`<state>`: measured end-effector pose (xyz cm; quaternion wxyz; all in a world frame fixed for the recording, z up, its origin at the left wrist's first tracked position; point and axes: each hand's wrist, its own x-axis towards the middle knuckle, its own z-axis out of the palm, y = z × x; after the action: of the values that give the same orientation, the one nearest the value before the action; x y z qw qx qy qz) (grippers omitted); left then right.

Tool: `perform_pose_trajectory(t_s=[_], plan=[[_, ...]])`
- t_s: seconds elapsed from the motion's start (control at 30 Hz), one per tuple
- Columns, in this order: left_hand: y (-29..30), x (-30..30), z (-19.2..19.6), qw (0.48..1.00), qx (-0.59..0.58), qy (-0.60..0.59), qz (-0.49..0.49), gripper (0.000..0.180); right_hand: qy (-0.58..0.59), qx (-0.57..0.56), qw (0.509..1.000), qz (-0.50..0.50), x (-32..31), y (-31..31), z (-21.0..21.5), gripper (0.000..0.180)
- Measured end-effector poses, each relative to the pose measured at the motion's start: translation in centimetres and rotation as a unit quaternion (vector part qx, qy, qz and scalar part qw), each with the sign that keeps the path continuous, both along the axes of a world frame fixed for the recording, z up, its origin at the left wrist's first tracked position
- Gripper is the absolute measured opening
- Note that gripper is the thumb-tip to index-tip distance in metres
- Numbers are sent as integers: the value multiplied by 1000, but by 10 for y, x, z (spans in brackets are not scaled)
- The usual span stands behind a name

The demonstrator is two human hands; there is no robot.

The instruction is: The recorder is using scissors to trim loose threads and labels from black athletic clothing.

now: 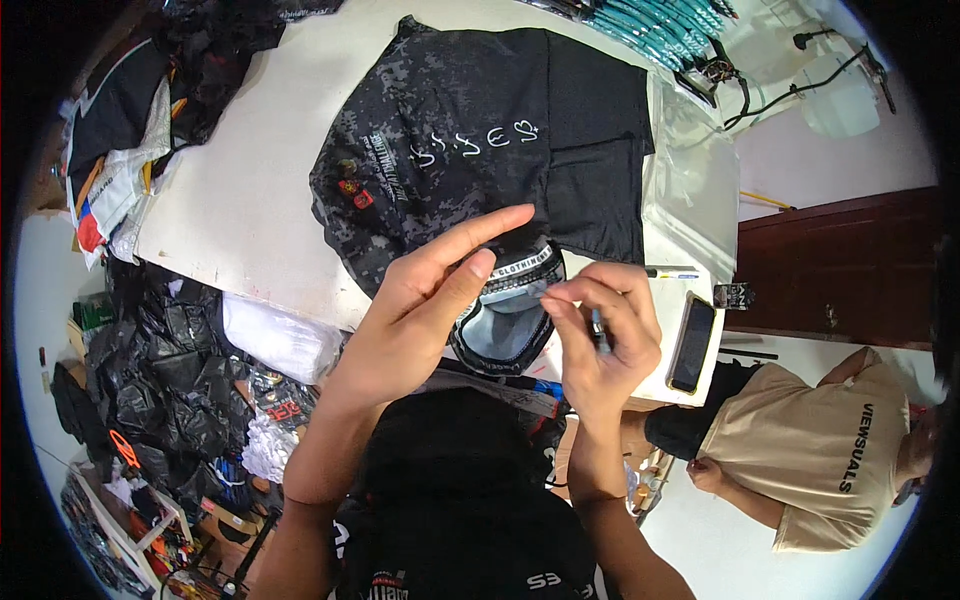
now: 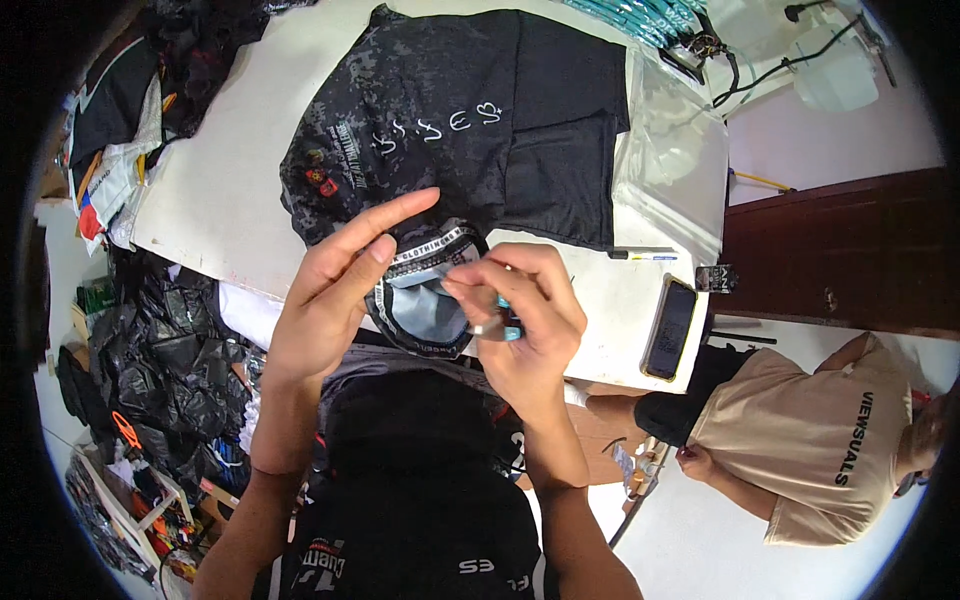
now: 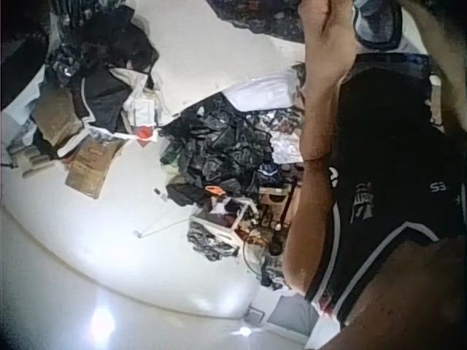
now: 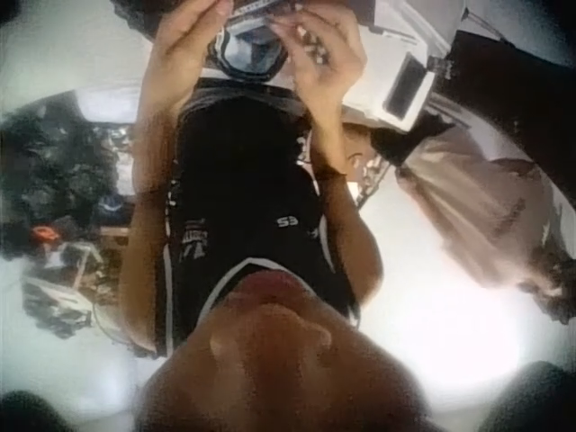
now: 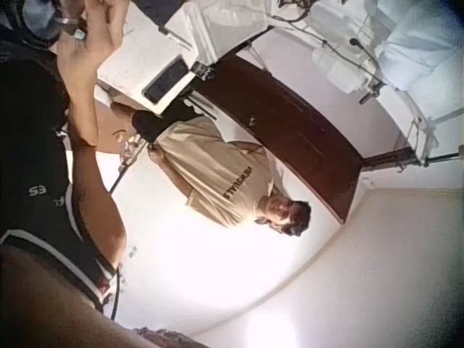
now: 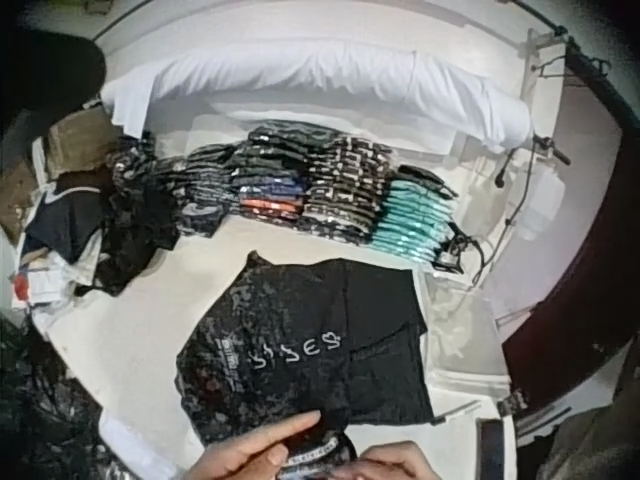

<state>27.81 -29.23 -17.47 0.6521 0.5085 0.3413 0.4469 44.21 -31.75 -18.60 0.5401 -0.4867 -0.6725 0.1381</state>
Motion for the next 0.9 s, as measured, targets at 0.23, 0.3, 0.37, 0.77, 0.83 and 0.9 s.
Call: perform_pose_trajectory(t_s=[0.23,0.3,0.37,0.77,0.83,0.9], plan=[[-1,2,6,1000,-23,-6,-8,36,44,-58,997,-21,-2,-6,10,27],[-1,2,6,1000,-26,-4,-16,36,26,-77,996,-30,-5,-7,11,30],[3,5,2,1000,-19,-5,-21,36,-26,-29,999,-32,-3,-2,2,30],[4,10,-13,982,160,87,57,22,21,-40,999,-25,3,3,1,16],[6,11,-12,969,208,110,74,20,32,-32,999,-20,4,5,0,18],[6,9,-7,966,215,106,97,18,12,-16,1000,-9,7,6,2,19]])
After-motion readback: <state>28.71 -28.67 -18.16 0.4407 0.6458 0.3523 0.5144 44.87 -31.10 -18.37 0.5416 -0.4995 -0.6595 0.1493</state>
